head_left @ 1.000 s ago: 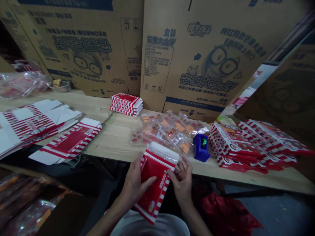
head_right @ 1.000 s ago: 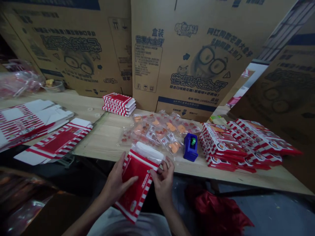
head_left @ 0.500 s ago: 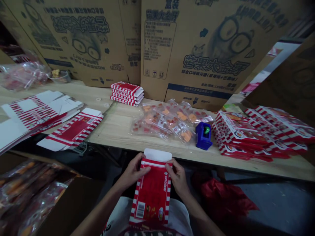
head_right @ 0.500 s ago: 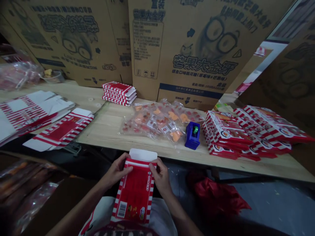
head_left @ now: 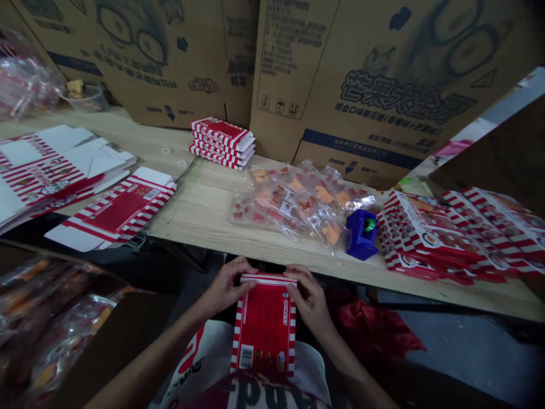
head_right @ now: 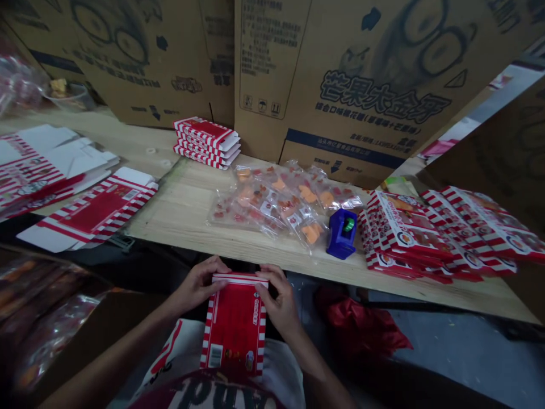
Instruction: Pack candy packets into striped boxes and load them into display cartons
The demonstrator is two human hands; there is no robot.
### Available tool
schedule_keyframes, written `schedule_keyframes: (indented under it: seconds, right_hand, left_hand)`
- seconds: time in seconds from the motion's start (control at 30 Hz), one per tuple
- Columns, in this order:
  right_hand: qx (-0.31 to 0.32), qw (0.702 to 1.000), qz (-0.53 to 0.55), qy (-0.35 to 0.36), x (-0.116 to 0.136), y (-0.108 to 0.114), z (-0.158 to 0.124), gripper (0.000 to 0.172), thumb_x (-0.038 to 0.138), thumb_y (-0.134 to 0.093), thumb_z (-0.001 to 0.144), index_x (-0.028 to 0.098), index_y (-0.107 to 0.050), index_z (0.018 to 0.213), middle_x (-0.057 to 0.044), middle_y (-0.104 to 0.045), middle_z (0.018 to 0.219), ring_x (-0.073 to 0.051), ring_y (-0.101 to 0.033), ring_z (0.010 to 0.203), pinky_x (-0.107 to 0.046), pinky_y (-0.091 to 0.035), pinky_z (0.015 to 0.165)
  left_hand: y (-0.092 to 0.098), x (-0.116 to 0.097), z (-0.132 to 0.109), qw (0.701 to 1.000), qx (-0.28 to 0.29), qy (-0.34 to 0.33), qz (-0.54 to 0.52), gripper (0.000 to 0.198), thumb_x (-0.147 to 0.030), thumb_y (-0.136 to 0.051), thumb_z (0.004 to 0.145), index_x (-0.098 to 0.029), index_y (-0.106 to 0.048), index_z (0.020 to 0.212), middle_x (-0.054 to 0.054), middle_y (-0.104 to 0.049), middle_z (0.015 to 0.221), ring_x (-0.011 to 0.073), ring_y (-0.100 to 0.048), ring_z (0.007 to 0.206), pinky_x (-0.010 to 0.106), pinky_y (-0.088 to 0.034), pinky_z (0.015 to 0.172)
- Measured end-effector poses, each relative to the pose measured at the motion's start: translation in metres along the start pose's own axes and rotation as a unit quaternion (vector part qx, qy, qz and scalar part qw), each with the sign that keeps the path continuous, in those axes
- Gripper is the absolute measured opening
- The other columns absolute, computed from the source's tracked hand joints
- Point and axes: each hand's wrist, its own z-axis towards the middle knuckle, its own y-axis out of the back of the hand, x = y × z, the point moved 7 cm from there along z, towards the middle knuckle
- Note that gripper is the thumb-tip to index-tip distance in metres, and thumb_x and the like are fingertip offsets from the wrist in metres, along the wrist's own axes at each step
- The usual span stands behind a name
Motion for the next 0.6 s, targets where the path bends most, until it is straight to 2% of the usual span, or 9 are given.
schedule_keyframes:
  seconds: [0.1,0.2,0.27,0.37,0.47,0.6]
  right_hand:
    - [0.029,0.999,0.000,-0.024,0.003,0.007,0.004,0.021,0.037,-0.060,0.087,0.023,-0.076,0.087,-0.009,-0.071,0.103,-0.022,-0.065,0.098,-0.036,-0.051,0.086]
    - [0.045,0.996,0.009,-0.078,0.003,0.009,0.016,0.018,0.038,-0.073,0.075,0.021,-0.076,0.081,-0.007,-0.074,0.086,-0.021,-0.067,0.079,-0.032,-0.054,0.070]
    - [0.052,0.993,0.000,-0.103,0.005,0.009,0.026,0.021,0.037,-0.077,0.070,0.019,-0.075,0.079,-0.005,-0.073,0.077,-0.019,-0.065,0.067,-0.028,-0.051,0.060]
    - [0.070,0.992,-0.013,-0.107,0.013,0.006,0.035,0.020,0.037,-0.075,0.072,0.017,-0.071,0.071,-0.001,-0.067,0.062,-0.014,-0.057,0.054,-0.024,-0.044,0.050]
    - [0.079,0.994,-0.012,-0.075,0.023,0.005,0.035,0.021,0.036,-0.071,0.077,0.017,-0.068,0.067,-0.001,-0.066,0.064,-0.015,-0.059,0.060,-0.024,-0.045,0.055]
    - [0.067,0.997,-0.004,-0.049,0.023,0.009,0.024,0.016,0.034,-0.071,0.079,0.019,-0.071,0.078,-0.004,-0.071,0.081,-0.018,-0.065,0.074,-0.027,-0.051,0.066]
  left_hand:
    - [0.003,-0.005,0.003,1.000,0.026,0.004,-0.012,0.026,-0.038,-0.060,0.086,-0.016,-0.075,0.085,0.008,-0.066,0.090,0.0172,-0.060,0.081,0.029,-0.045,0.072]
    - [0.009,-0.004,0.009,0.998,0.030,0.044,-0.033,0.024,-0.039,-0.068,0.079,-0.017,-0.077,0.086,0.008,-0.073,0.084,0.0179,-0.064,0.075,0.029,-0.048,0.069]
    - [0.012,-0.002,0.014,0.993,0.045,0.084,-0.067,0.026,-0.039,-0.073,0.075,-0.015,-0.078,0.084,0.008,-0.075,0.078,0.0171,-0.065,0.069,0.027,-0.048,0.064]
    - [0.014,-0.004,0.020,0.981,0.084,0.121,-0.123,0.029,-0.040,-0.072,0.075,-0.012,-0.077,0.082,0.007,-0.074,0.072,0.0155,-0.063,0.062,0.025,-0.048,0.060]
    - [0.015,-0.012,0.021,0.980,0.111,0.096,-0.131,0.029,-0.040,-0.069,0.079,-0.012,-0.077,0.080,0.007,-0.074,0.075,0.0147,-0.063,0.064,0.024,-0.049,0.062]
    - [0.010,-0.013,0.015,0.983,0.119,0.067,-0.124,0.026,-0.037,-0.069,0.081,-0.013,-0.076,0.091,0.008,-0.074,0.090,0.0165,-0.065,0.077,0.026,-0.051,0.070]
